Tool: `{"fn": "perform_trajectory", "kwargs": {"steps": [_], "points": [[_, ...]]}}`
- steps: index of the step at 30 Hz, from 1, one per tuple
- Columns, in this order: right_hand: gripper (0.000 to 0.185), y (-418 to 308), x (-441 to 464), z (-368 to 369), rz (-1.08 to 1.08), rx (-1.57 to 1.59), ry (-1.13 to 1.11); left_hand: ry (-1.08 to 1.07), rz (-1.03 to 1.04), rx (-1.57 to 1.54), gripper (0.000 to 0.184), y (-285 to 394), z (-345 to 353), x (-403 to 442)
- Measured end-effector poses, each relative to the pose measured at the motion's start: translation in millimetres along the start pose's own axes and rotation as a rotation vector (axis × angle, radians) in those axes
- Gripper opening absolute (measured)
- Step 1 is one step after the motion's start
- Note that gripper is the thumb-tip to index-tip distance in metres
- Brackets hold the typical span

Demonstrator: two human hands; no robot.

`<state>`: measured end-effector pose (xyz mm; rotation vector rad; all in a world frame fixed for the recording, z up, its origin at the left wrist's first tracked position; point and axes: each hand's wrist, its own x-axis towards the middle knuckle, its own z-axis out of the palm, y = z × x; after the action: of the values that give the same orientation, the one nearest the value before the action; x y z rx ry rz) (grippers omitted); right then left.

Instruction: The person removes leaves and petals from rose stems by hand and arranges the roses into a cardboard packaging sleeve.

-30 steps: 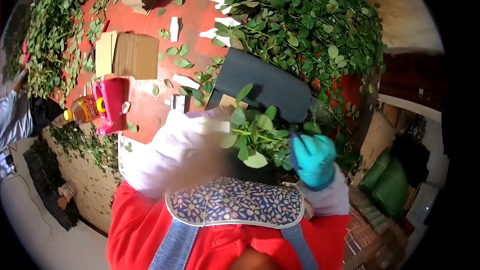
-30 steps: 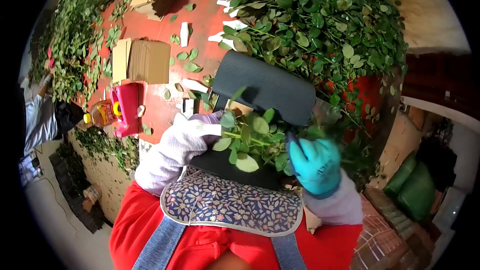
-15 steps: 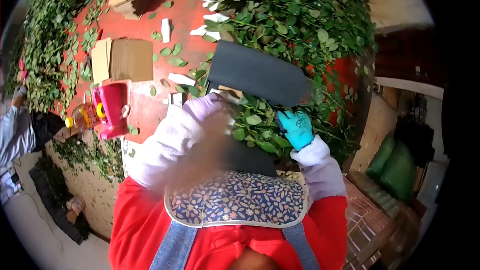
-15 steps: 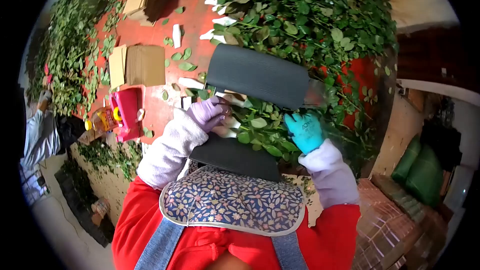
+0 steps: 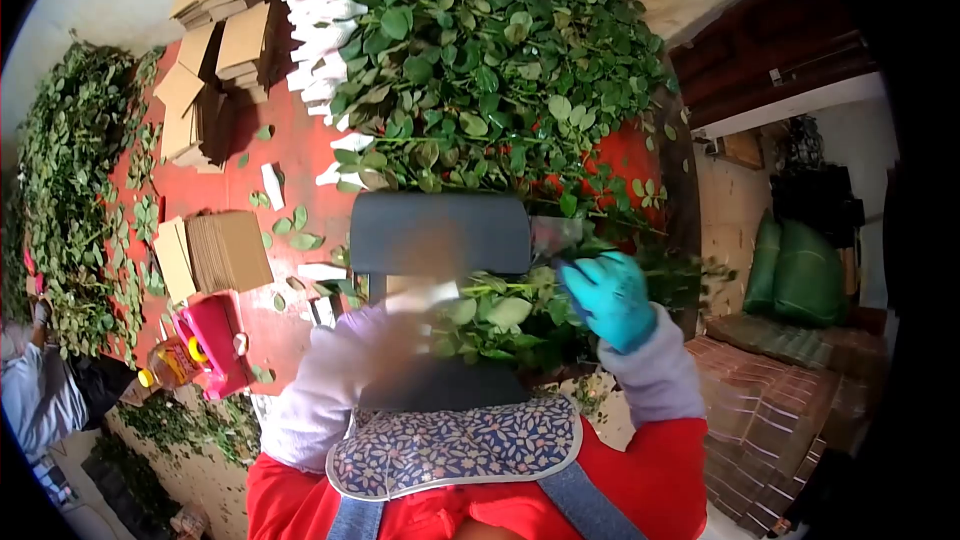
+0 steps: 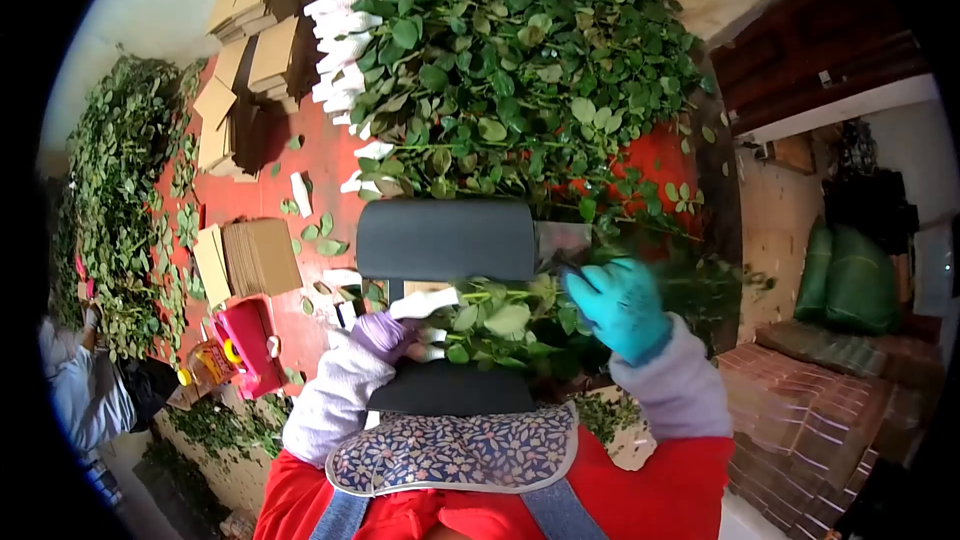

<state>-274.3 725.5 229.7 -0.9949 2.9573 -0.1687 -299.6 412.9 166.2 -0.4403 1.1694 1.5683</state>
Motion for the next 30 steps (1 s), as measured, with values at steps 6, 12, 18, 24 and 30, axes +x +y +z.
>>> {"fn": "perform_trajectory", "kwargs": {"steps": [6,12,18,24,30], "points": [[0.037,29.9,93.2,-26.4,-0.019,-0.104,0.260,-0.003,0.319,0.610,0.054,-84.8,-61.9,52.1],[0.034,99.5,220.5,139.6,0.225,0.046,-0.115,0.119,0.465,1.148,0.053,-50.7,-46.7,30.5],[0.023,71.8,214.4,129.3,-0.077,0.185,-0.300,0.124,0.451,1.186,0.053,-42.3,-50.3,29.7],[0.029,118.9,325.5,38.2,0.354,-0.113,0.147,0.120,0.443,1.216,0.052,-39.1,-48.2,33.3],[0.020,133.1,323.5,84.7,0.267,-0.169,0.254,0.128,0.455,1.227,0.052,-32.4,-46.2,36.3]]}}
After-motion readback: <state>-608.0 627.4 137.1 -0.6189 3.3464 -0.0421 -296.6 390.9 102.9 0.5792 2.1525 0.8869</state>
